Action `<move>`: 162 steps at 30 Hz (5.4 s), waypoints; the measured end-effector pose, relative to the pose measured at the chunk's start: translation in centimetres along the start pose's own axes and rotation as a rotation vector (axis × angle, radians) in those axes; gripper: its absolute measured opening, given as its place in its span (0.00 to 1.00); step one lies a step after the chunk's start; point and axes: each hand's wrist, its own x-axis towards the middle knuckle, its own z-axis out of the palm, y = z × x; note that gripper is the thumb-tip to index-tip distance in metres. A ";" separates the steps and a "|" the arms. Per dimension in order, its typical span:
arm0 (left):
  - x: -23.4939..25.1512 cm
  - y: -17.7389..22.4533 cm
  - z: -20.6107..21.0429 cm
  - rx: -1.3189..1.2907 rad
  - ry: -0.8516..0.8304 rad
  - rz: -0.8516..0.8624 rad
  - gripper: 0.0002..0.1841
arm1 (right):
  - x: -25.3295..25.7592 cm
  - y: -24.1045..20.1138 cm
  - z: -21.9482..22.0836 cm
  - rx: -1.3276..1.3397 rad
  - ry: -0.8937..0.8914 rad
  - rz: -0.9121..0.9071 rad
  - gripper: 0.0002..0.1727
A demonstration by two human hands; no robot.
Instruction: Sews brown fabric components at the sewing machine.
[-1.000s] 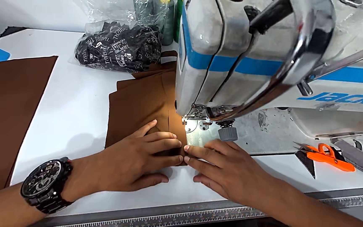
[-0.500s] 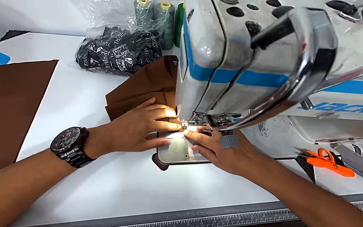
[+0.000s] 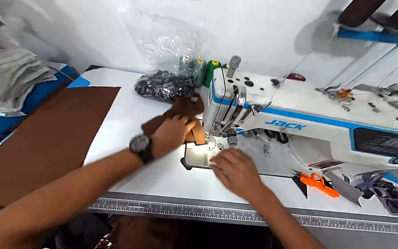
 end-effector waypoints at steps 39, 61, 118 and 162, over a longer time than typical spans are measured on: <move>1.4 -3.5 0.5 -0.439 -0.207 0.226 0.25 | -0.6 -0.5 0.0 -0.094 -0.352 0.375 0.37; 1.0 -6.6 1.2 -1.065 -0.216 0.333 0.10 | 3.2 -9.4 4.7 0.058 0.139 0.768 0.13; -3.9 3.6 1.2 -0.056 0.093 0.191 0.14 | -0.1 -6.0 2.4 0.032 -0.171 0.454 0.22; -1.6 2.8 2.5 -0.250 0.039 0.147 0.21 | -1.3 -6.0 2.5 -0.066 -0.108 0.613 0.24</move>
